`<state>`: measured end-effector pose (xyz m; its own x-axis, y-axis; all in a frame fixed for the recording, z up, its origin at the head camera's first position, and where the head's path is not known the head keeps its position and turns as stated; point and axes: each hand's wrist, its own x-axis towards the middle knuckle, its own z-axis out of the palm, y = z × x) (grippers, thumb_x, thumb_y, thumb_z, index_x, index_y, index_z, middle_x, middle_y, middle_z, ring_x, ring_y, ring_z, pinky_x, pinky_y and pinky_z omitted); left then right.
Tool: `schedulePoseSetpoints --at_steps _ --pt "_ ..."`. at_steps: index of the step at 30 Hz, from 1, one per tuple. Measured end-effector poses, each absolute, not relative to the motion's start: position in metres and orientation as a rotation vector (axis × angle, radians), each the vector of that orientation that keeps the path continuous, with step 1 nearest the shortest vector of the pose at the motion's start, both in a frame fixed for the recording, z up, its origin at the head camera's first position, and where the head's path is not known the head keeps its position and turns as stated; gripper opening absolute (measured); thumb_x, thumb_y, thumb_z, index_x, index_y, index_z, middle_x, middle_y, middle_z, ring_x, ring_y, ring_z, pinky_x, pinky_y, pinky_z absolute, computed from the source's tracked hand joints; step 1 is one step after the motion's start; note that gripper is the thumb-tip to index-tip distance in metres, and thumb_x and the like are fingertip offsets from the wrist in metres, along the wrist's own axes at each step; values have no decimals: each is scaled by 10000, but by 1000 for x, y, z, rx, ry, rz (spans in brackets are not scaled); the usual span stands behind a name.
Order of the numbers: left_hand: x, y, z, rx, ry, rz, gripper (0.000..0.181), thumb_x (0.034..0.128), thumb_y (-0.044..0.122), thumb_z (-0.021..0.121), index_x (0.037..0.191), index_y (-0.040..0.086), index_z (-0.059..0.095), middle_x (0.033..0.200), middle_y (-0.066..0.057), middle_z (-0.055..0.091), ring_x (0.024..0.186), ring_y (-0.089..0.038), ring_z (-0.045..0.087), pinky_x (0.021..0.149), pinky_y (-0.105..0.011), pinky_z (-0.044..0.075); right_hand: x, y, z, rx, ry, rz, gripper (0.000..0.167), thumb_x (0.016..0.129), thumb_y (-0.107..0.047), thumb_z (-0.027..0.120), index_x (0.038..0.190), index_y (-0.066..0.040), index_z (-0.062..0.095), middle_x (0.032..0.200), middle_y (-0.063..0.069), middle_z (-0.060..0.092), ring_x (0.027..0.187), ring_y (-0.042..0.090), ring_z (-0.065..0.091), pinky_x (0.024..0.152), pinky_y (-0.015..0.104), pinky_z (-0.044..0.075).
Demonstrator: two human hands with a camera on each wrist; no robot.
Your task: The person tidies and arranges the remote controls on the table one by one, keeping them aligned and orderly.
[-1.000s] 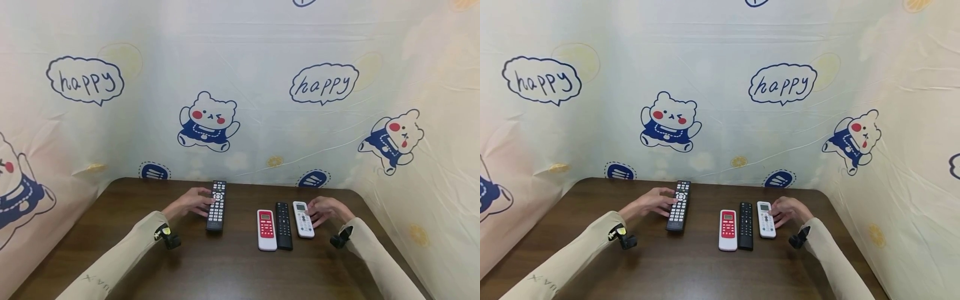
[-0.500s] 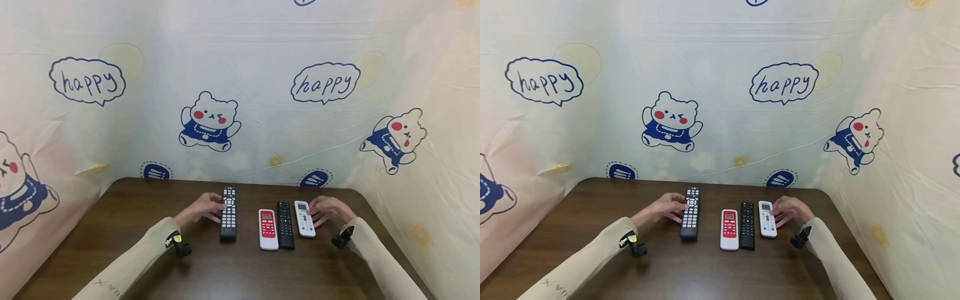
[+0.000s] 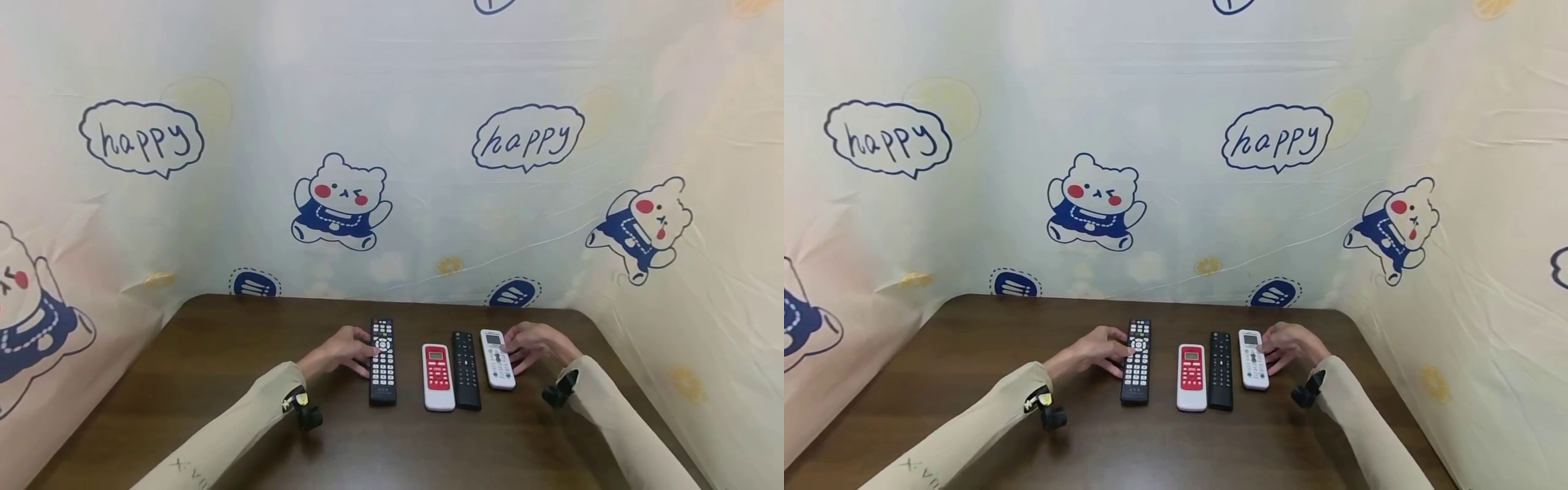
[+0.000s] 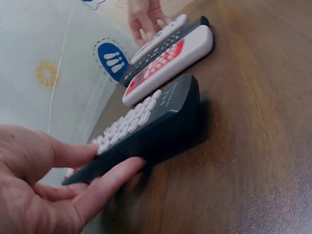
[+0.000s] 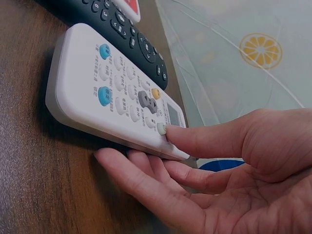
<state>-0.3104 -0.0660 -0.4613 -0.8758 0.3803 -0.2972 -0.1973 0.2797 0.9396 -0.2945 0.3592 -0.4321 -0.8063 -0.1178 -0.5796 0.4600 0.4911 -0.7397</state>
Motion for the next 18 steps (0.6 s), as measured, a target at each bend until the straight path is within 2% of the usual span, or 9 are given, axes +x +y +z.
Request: schedulePoseSetpoints --at_steps 9,18 --pt "-302 -60 -458 200 2309 1542 526 929 -20 759 1365 -164 503 1006 -248 684 782 -285 753 596 -378 644 -295 360 -430 295 2162 -1311 173 1028 -4 595 1171 47 512 1072 180 610 977 281 652 835 433 650" --pt "-300 -60 -458 179 2318 1540 521 934 -24 749 1376 -155 505 1032 -256 703 773 -281 748 589 -371 642 -294 357 -430 264 2153 -1311 155 1033 9 580 1157 50 496 1036 166 605 937 257 652 821 402 653"
